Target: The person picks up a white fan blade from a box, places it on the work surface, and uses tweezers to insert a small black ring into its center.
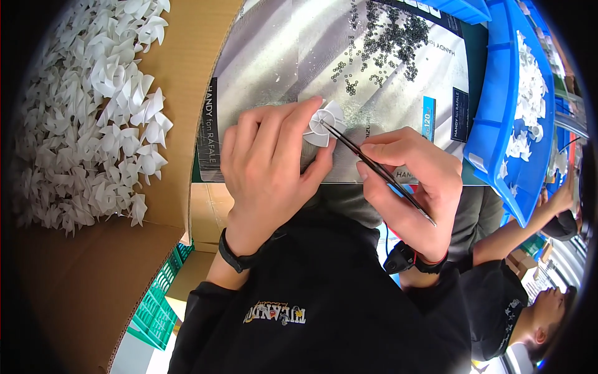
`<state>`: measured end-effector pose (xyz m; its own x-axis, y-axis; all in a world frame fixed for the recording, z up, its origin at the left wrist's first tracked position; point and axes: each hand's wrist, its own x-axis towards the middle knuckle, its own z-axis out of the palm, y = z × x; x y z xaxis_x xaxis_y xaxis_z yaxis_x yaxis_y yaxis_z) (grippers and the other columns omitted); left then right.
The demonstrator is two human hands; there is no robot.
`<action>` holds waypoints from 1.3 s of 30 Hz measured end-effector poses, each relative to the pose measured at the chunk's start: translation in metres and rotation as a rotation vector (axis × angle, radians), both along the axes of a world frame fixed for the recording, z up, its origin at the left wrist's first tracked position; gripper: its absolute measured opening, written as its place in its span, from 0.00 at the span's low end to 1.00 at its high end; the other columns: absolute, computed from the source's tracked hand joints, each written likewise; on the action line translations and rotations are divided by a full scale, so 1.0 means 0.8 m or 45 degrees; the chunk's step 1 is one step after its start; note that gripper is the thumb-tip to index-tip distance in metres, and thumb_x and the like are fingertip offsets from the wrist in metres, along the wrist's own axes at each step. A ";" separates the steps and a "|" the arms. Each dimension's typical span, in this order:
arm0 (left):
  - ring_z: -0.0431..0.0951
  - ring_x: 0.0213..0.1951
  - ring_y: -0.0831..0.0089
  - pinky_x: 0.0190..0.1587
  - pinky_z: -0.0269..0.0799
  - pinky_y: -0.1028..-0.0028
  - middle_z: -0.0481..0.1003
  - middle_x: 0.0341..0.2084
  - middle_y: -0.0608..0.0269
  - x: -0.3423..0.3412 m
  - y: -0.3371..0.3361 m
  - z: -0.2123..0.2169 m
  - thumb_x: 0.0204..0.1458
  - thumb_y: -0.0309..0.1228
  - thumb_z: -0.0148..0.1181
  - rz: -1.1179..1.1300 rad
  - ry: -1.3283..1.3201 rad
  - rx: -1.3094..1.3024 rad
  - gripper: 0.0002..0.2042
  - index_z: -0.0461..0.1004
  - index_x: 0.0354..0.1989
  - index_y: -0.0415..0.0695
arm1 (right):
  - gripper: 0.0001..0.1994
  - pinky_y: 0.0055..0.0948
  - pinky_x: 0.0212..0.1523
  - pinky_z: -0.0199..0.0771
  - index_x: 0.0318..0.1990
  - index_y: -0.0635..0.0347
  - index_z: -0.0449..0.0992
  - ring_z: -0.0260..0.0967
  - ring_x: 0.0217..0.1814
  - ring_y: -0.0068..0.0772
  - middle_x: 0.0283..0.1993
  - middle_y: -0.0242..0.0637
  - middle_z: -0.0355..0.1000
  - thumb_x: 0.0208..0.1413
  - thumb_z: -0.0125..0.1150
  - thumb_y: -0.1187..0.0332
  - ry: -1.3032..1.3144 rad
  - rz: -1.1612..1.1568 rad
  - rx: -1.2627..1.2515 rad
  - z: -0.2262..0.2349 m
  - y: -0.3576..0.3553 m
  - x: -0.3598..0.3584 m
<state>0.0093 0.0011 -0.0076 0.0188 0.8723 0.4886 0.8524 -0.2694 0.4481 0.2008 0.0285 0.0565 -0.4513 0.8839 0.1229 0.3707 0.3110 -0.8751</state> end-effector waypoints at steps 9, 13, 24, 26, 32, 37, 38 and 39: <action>0.76 0.40 0.69 0.39 0.65 0.69 0.79 0.39 0.70 -0.001 -0.001 -0.001 0.39 0.31 0.72 0.010 0.028 0.007 0.24 0.80 0.50 0.47 | 0.09 0.23 0.40 0.75 0.38 0.72 0.79 0.78 0.37 0.28 0.38 0.45 0.80 0.47 0.64 0.88 -0.046 -0.041 -0.101 0.003 -0.006 0.007; 0.76 0.39 0.69 0.39 0.64 0.69 0.79 0.38 0.71 -0.002 0.002 -0.004 0.39 0.31 0.72 0.007 0.026 0.034 0.24 0.80 0.50 0.47 | 0.09 0.24 0.42 0.76 0.38 0.72 0.78 0.79 0.38 0.29 0.39 0.45 0.80 0.47 0.64 0.88 0.128 -0.133 -0.094 -0.004 -0.011 0.009; 0.76 0.48 0.57 0.53 0.71 0.62 0.76 0.46 0.57 -0.018 -0.017 0.029 0.43 0.29 0.76 -0.017 -0.151 -0.069 0.26 0.77 0.53 0.44 | 0.08 0.27 0.49 0.77 0.39 0.71 0.79 0.78 0.41 0.33 0.40 0.45 0.80 0.51 0.63 0.87 0.238 -0.412 0.170 0.004 -0.022 0.030; 0.76 0.50 0.55 0.55 0.71 0.61 0.76 0.47 0.55 -0.030 -0.016 0.032 0.44 0.29 0.76 0.006 -0.205 -0.040 0.26 0.77 0.54 0.43 | 0.04 0.29 0.49 0.77 0.38 0.69 0.79 0.78 0.41 0.32 0.41 0.45 0.80 0.56 0.62 0.83 -0.045 -0.664 0.444 0.021 -0.026 0.090; 0.70 0.56 0.50 0.58 0.66 0.53 0.67 0.58 0.51 -0.090 0.004 0.043 0.47 0.31 0.73 0.740 0.172 0.086 0.26 0.74 0.57 0.45 | 0.05 0.32 0.43 0.77 0.36 0.70 0.77 0.78 0.39 0.36 0.41 0.48 0.79 0.63 0.59 0.76 -0.086 -1.318 0.936 0.044 0.008 0.171; 0.70 0.58 0.48 0.59 0.66 0.51 0.67 0.59 0.49 -0.109 0.019 0.031 0.53 0.34 0.69 0.943 0.199 -0.060 0.23 0.74 0.58 0.44 | 0.05 0.31 0.36 0.75 0.41 0.68 0.75 0.75 0.33 0.38 0.40 0.51 0.78 0.64 0.60 0.74 0.317 -1.033 0.995 0.026 -0.019 0.151; 0.70 0.59 0.48 0.59 0.67 0.52 0.67 0.58 0.48 -0.110 0.022 0.030 0.54 0.34 0.68 0.953 0.194 -0.080 0.22 0.74 0.58 0.43 | 0.05 0.31 0.36 0.75 0.41 0.68 0.75 0.75 0.33 0.38 0.40 0.51 0.78 0.64 0.60 0.74 0.318 -1.040 0.996 0.019 -0.026 0.137; 0.70 0.59 0.48 0.59 0.67 0.52 0.67 0.58 0.48 -0.110 0.027 0.031 0.54 0.34 0.68 0.937 0.193 -0.079 0.22 0.74 0.58 0.43 | 0.06 0.31 0.35 0.75 0.44 0.68 0.74 0.75 0.33 0.37 0.39 0.51 0.77 0.64 0.60 0.74 0.376 -1.001 0.896 0.014 -0.033 0.119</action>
<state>-0.0788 0.0227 0.0168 -0.5162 0.7116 0.4767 0.8562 0.4154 0.3071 0.2956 0.0019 0.0674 0.3382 0.6017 0.7236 0.4890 0.5446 -0.6814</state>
